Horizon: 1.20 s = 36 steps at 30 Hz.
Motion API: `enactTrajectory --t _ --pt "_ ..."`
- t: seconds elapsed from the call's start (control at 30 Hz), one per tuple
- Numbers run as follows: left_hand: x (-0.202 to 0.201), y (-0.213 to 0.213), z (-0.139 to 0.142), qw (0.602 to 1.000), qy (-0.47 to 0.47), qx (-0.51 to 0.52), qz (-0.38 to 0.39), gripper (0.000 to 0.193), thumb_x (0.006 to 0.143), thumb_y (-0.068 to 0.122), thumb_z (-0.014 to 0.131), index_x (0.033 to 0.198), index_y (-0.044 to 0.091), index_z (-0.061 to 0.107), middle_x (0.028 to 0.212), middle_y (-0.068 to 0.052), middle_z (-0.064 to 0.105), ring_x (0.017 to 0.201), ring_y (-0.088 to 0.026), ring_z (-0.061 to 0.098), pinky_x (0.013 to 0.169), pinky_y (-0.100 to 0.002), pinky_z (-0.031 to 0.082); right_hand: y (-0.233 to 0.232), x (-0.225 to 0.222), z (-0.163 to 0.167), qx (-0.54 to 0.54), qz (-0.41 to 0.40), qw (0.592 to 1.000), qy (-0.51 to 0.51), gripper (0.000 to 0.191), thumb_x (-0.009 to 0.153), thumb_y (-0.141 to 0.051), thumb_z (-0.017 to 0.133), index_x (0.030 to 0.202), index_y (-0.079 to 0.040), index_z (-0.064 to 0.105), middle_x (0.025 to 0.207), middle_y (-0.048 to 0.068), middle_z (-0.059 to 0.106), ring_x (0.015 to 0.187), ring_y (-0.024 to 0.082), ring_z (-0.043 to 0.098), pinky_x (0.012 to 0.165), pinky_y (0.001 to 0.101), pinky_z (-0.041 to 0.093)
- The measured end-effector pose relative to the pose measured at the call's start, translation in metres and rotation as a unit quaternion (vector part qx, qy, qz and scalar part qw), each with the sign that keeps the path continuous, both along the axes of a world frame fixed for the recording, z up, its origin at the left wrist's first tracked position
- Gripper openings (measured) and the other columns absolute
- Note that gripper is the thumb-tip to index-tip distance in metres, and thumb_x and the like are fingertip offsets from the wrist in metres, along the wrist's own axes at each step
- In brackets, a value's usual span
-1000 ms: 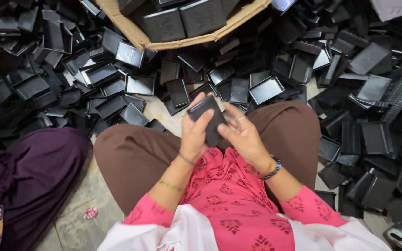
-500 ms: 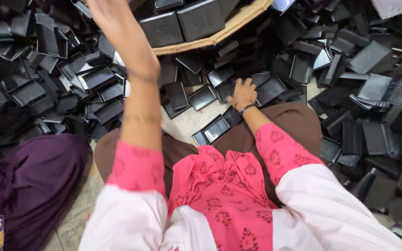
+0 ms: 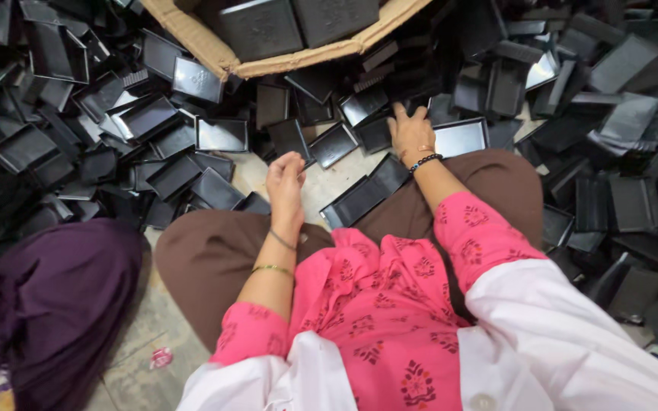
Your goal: The person sits on the floor among a large pile of black plastic boxes, picks up individual boxes, turns them over in their hands, and tosses them into a cardboard box in front of them. Other people nearby sort the same boxes into their own containers.
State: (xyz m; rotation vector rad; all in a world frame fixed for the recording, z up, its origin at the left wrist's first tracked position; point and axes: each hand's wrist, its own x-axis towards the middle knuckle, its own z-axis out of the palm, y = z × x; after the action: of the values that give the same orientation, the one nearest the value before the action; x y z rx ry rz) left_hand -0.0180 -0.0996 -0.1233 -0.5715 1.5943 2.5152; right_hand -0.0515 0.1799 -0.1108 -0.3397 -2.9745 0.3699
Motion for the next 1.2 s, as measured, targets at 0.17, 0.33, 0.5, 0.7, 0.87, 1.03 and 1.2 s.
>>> enactTrajectory --t 0.17,0.33,0.5,0.7,0.87,1.03,1.2 --pt "-0.003 -0.001 -0.007 0.993 -0.084 0.053 -0.058 0.025 0.091 0.023 0.070 0.111 0.009 0.065 0.098 0.002 0.070 0.089 -0.010 0.064 0.077 -0.028 0.050 0.027 -0.006 0.007 -0.002 -0.080 0.996 0.036 0.046 0.091 -0.006 0.062 0.136 -0.010 0.051 0.109 0.029 0.061 0.086 0.050 0.066 0.072 0.0567 0.055" --pt "0.012 0.004 0.036 0.988 -0.094 0.054 -0.107 0.033 0.091 0.031 0.070 0.119 0.014 0.063 0.111 0.002 0.070 0.103 -0.011 0.063 0.087 -0.031 0.049 0.010 0.038 0.068 -0.287 -0.052 0.953 0.080 0.045 0.091 -0.006 0.057 0.135 -0.009 0.049 0.094 0.021 0.068 0.079 0.034 0.071 0.072 0.0477 0.058" --pt "0.019 0.013 0.073 0.937 -0.015 0.263 -0.229 0.045 0.089 0.030 0.071 0.132 0.017 0.063 0.121 -0.002 0.069 0.113 -0.017 0.062 0.100 -0.035 0.050 -0.093 0.097 0.084 -0.289 0.222 0.919 0.150 0.038 0.095 -0.019 0.074 0.128 -0.007 0.060 0.125 0.018 0.065 0.107 0.032 0.069 0.092 0.0390 0.057" --pt "-0.005 -0.021 0.042 0.959 -0.060 0.277 -0.028 0.037 0.091 0.020 0.073 0.125 0.011 0.063 0.098 -0.009 0.070 0.093 -0.028 0.066 0.085 -0.045 0.057 -0.088 0.072 0.013 -0.155 0.291 0.942 0.069 0.074 0.078 -0.043 0.083 0.134 -0.002 0.057 0.122 0.023 0.061 0.113 0.044 0.060 0.091 0.0540 0.050" --pt "-0.012 -0.029 0.017 0.945 -0.125 0.298 -0.039 0.048 0.091 0.032 0.078 0.123 0.001 0.062 0.104 -0.013 0.071 0.095 -0.027 0.068 0.087 -0.041 0.060 -0.064 0.059 -0.012 0.111 0.292 0.935 -0.168 0.032 0.086 -0.026 0.071 0.114 -0.012 0.067 0.107 0.013 0.071 0.105 0.033 0.067 0.090 0.0602 0.047" --pt "0.000 -0.009 0.018 0.971 -0.146 0.180 -0.054 0.084 0.083 0.070 0.062 0.126 -0.002 0.062 0.106 -0.011 0.070 0.089 -0.023 0.067 0.083 -0.041 0.058 -0.051 0.064 0.019 -0.109 0.135 0.981 0.083 0.020 0.083 -0.016 0.074 0.096 -0.002 0.067 0.098 0.022 0.069 0.092 0.042 0.067 0.082 0.0484 0.051" --pt "0.006 0.008 0.022 0.974 -0.153 0.155 -0.060 0.096 0.089 0.079 0.047 0.131 -0.007 0.058 0.112 -0.015 0.071 0.093 -0.025 0.067 0.089 -0.041 0.057 -0.093 0.095 0.051 -0.227 0.225 0.929 0.185 0.039 0.082 -0.022 0.083 0.112 -0.001 0.069 0.106 0.018 0.061 0.103 0.037 0.060 0.089 0.0444 0.051"
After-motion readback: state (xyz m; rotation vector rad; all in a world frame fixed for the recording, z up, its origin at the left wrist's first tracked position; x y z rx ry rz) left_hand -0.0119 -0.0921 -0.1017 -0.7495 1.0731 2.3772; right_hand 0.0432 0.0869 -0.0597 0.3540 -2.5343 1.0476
